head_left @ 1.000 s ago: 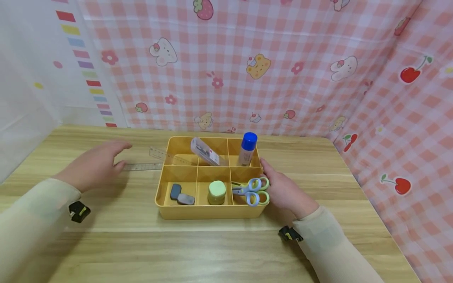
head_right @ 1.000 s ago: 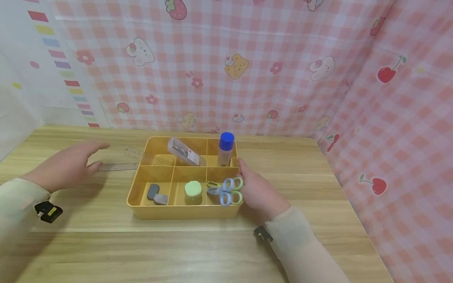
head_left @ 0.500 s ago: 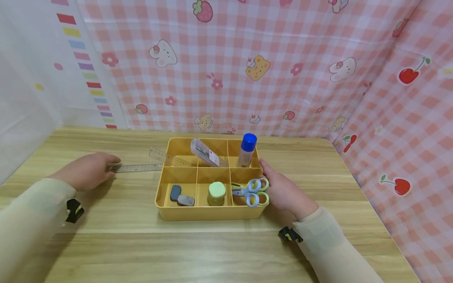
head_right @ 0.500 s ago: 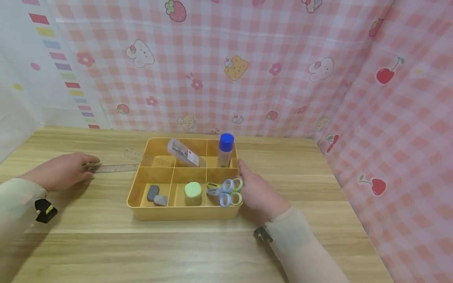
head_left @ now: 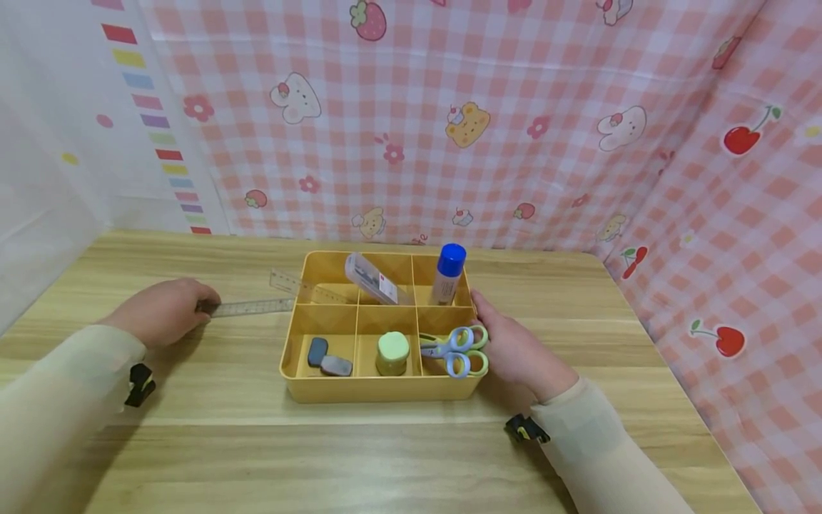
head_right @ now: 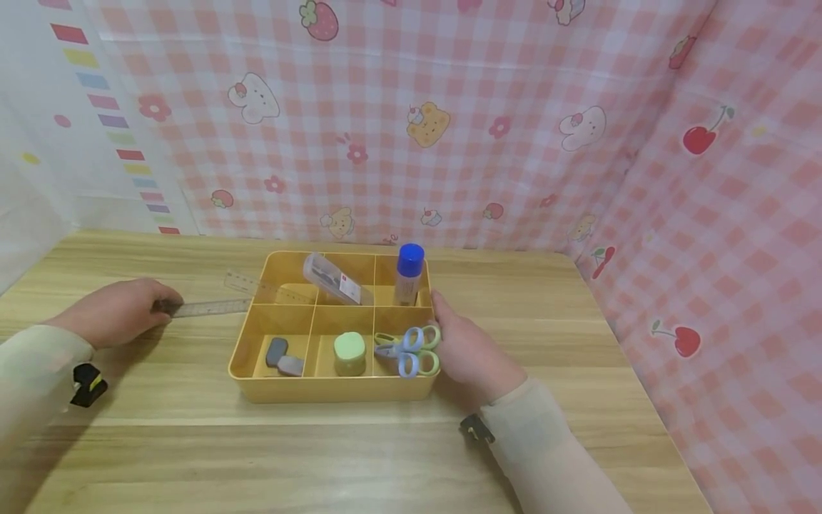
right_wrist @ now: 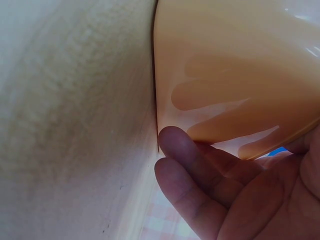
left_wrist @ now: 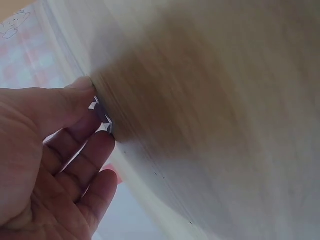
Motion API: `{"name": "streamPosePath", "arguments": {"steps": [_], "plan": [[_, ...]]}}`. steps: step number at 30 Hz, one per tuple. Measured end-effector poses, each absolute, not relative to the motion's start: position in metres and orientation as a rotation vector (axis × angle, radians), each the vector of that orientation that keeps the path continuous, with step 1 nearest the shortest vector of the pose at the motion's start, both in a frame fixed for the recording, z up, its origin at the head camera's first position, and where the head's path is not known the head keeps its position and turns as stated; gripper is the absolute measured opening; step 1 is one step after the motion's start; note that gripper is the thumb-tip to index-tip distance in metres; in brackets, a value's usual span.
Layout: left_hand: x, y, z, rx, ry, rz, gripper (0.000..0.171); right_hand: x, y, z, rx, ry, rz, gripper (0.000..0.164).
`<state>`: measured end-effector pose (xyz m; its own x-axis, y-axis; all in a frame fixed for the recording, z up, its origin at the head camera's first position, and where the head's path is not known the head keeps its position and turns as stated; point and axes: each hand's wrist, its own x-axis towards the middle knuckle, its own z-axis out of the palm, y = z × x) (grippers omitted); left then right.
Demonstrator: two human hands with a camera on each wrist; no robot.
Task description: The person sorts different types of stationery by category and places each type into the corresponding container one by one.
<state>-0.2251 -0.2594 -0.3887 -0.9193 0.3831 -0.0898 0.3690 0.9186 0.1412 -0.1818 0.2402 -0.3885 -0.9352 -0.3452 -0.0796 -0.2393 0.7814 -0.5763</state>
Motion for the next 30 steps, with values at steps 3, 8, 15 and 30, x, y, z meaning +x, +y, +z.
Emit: {"name": "streamPosePath", "arguments": {"steps": [3, 8, 15, 30], "plan": [[-0.2264, -0.2592, -0.3897, 0.576, 2.961, 0.186, 0.022, -0.1811, 0.2405, -0.3885, -0.459, 2.789, -0.869, 0.058], [-0.229, -0.26, -0.3899, 0.589, 2.956, 0.194, 0.02, -0.1802, 0.2403, -0.3866, -0.453, 2.787, -0.872, 0.058], [-0.2302, -0.2626, -0.3892, 0.607, 2.936, 0.2, 0.02, -0.1809, 0.2405, -0.3883, -0.46, 2.792, -0.87, 0.058], [-0.229, -0.263, -0.3907, 0.601, 2.923, 0.179, 0.014, -0.1819, 0.24, -0.3887, -0.455, 2.787, -0.864, 0.06]]}}
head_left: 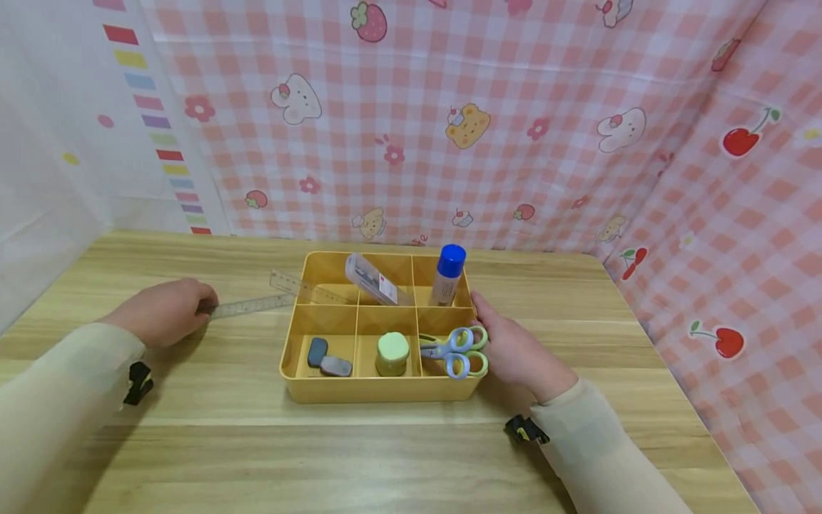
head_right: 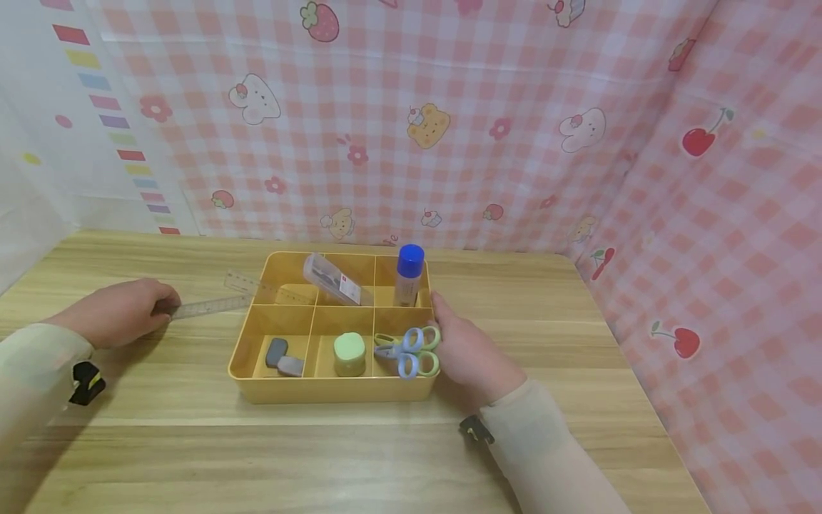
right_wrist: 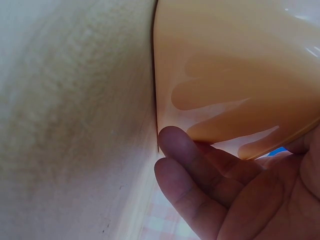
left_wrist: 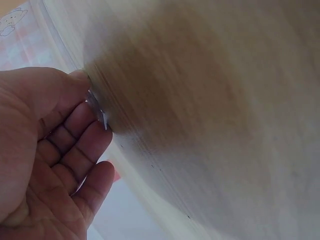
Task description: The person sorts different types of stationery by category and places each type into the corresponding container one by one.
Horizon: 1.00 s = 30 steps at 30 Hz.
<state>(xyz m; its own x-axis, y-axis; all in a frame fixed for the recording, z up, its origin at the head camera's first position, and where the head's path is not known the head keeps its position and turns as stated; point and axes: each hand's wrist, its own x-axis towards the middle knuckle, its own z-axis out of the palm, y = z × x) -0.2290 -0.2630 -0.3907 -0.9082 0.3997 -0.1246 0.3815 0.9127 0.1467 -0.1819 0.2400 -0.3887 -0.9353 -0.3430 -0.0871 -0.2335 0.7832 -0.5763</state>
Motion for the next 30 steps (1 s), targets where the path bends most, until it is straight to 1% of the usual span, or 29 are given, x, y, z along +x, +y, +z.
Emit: {"name": "streamPosePath", "arguments": {"steps": [11, 17, 24, 30], "plan": [[-0.228, -0.264, -0.391, 0.589, 2.948, 0.153, 0.016, -0.181, 0.239, -0.387, -0.455, 2.791, -0.859, 0.059], [-0.228, -0.267, -0.391, 0.58, 2.967, 0.15, 0.014, -0.181, 0.24, -0.388, -0.453, 2.783, -0.87, 0.059], [-0.227, -0.269, -0.386, 0.476, 2.975, 0.194, 0.023, -0.182, 0.24, -0.389, -0.465, 2.781, -0.876, 0.059], [-0.228, -0.269, -0.378, 0.451, 2.994, 0.23, 0.03, -0.181, 0.24, -0.389, -0.454, 2.777, -0.883, 0.059]]}}
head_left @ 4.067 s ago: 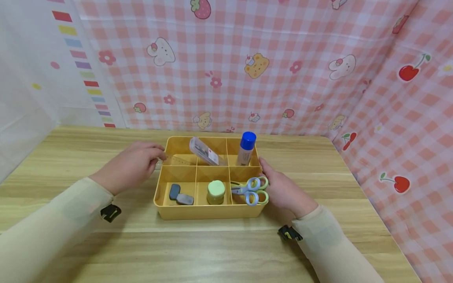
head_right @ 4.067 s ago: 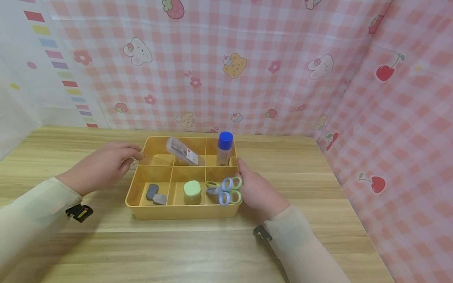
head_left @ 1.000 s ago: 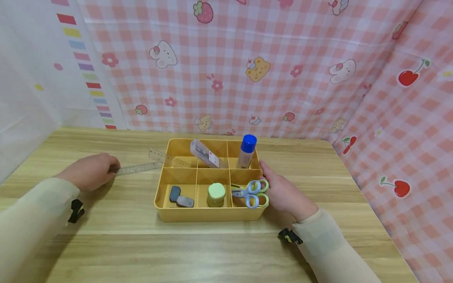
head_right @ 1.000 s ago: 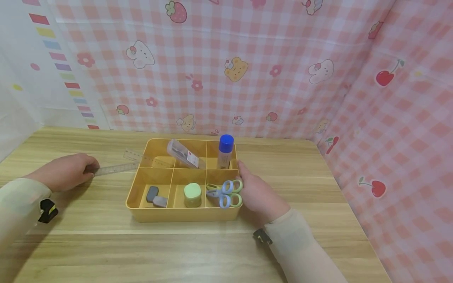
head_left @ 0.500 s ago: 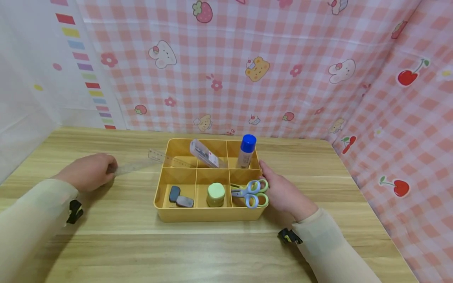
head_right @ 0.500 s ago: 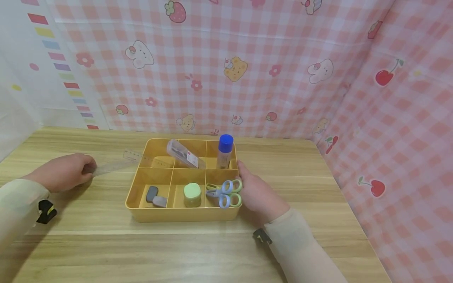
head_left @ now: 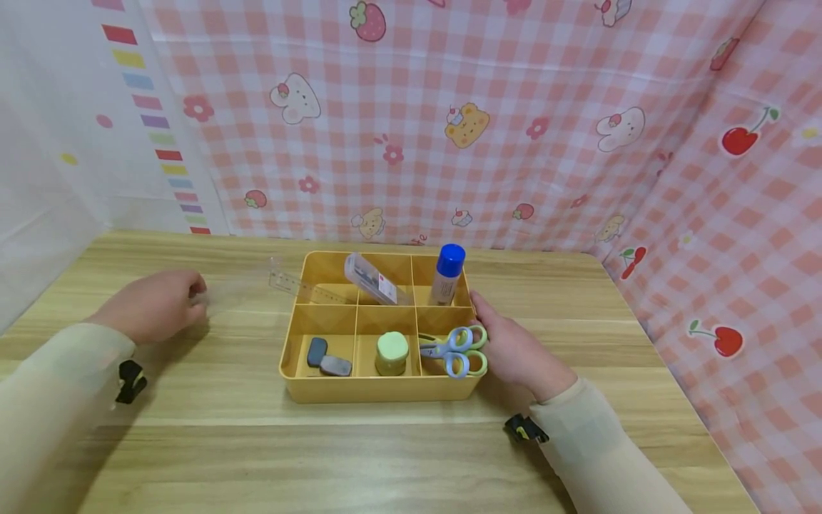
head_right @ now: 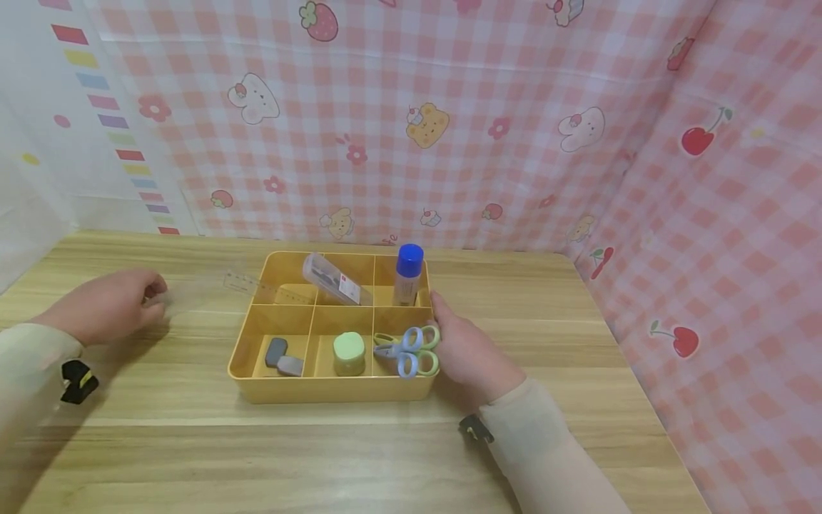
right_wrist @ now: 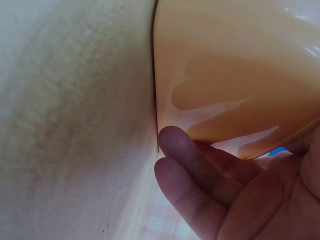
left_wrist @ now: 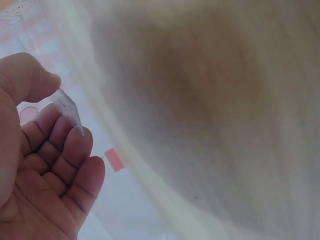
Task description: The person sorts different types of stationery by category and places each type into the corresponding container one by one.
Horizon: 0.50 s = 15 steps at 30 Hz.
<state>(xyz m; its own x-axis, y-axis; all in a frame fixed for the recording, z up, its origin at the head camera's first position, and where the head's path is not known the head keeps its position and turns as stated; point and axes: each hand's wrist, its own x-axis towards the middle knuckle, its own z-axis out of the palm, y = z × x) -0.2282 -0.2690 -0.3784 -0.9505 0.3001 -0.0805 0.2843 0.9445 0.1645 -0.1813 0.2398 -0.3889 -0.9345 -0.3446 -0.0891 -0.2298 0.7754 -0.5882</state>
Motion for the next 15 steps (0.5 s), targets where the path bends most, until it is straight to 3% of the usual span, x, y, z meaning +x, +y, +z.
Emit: {"name": "streamPosePath", "arguments": {"steps": [15], "plan": [[-0.226, -0.265, -0.357, 0.411, 3.113, 0.369, 0.039, -0.181, 0.239, -0.387, -0.466, 2.785, -0.868, 0.059]]}}
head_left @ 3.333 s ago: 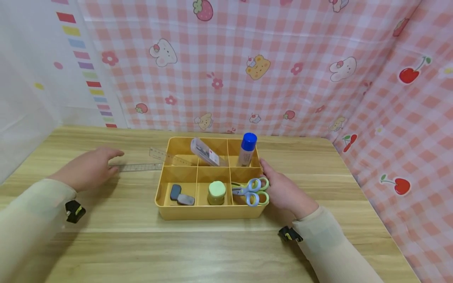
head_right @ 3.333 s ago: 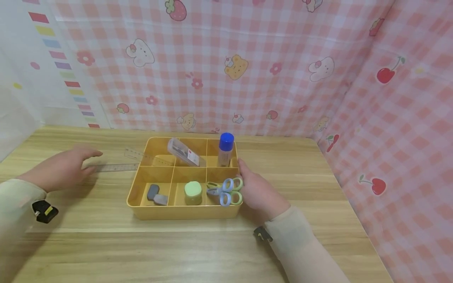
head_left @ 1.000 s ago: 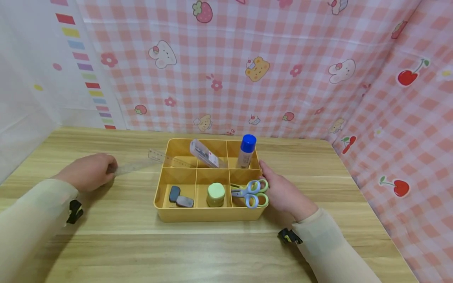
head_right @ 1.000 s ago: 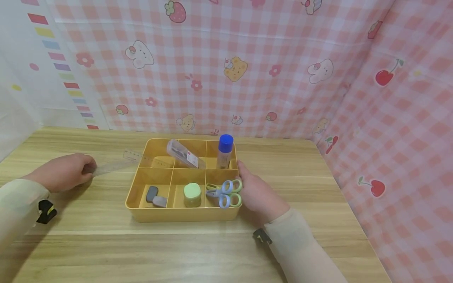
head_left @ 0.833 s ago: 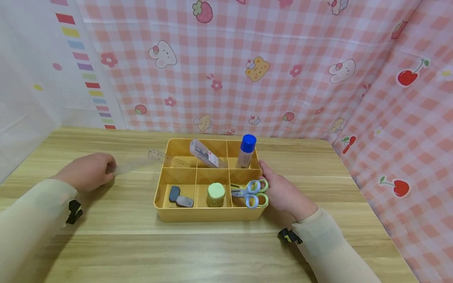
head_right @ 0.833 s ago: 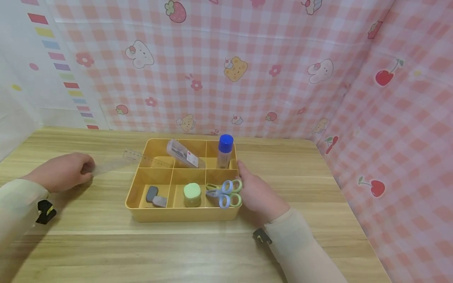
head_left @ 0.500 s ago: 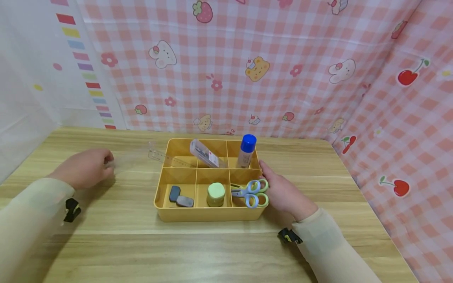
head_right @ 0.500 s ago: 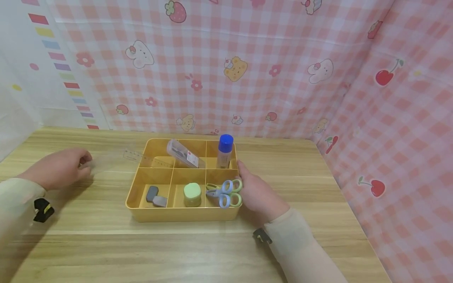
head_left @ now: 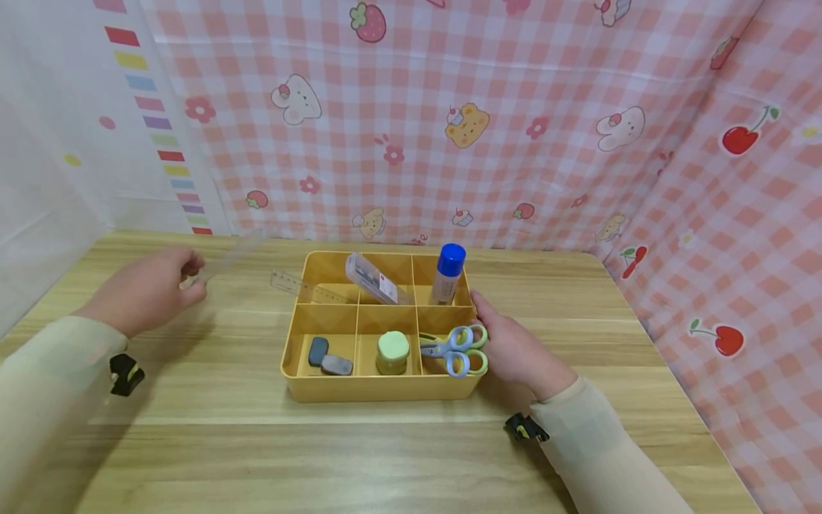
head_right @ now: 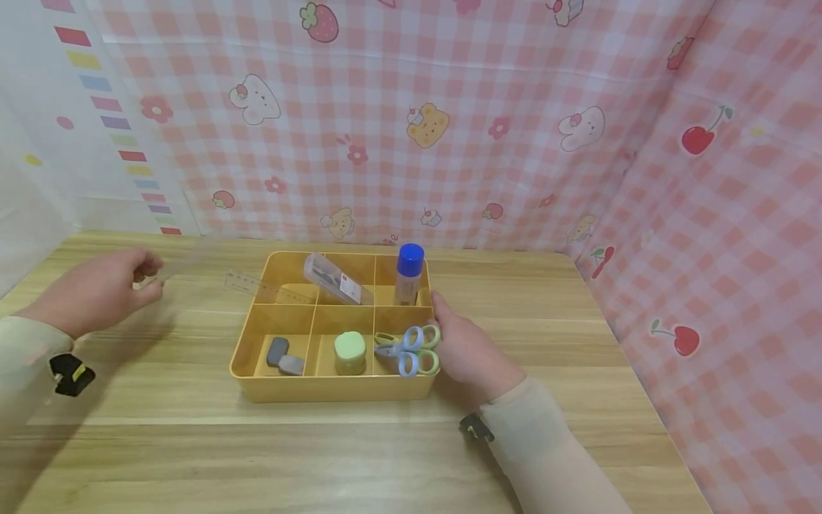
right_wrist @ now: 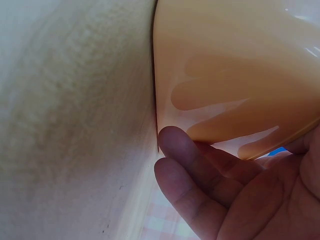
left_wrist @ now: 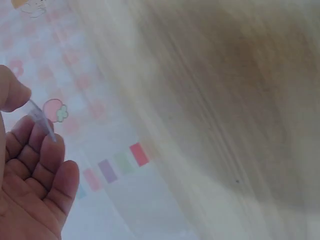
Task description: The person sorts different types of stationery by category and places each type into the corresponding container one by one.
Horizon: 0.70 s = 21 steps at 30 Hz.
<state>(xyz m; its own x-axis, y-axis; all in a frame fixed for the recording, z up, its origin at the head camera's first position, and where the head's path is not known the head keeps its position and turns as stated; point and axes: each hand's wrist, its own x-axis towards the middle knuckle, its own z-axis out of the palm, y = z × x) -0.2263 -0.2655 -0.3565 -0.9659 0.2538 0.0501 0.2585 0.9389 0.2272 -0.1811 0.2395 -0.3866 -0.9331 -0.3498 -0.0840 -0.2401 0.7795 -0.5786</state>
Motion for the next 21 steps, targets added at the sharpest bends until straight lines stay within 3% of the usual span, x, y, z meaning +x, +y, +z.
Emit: {"name": "streamPosePath", "arguments": {"steps": [21], "plan": [[-0.218, -0.242, -0.335, -0.529, -2.879, -0.394, 0.02, -0.182, 0.24, -0.388, -0.467, 2.798, -0.852, 0.058]]}}
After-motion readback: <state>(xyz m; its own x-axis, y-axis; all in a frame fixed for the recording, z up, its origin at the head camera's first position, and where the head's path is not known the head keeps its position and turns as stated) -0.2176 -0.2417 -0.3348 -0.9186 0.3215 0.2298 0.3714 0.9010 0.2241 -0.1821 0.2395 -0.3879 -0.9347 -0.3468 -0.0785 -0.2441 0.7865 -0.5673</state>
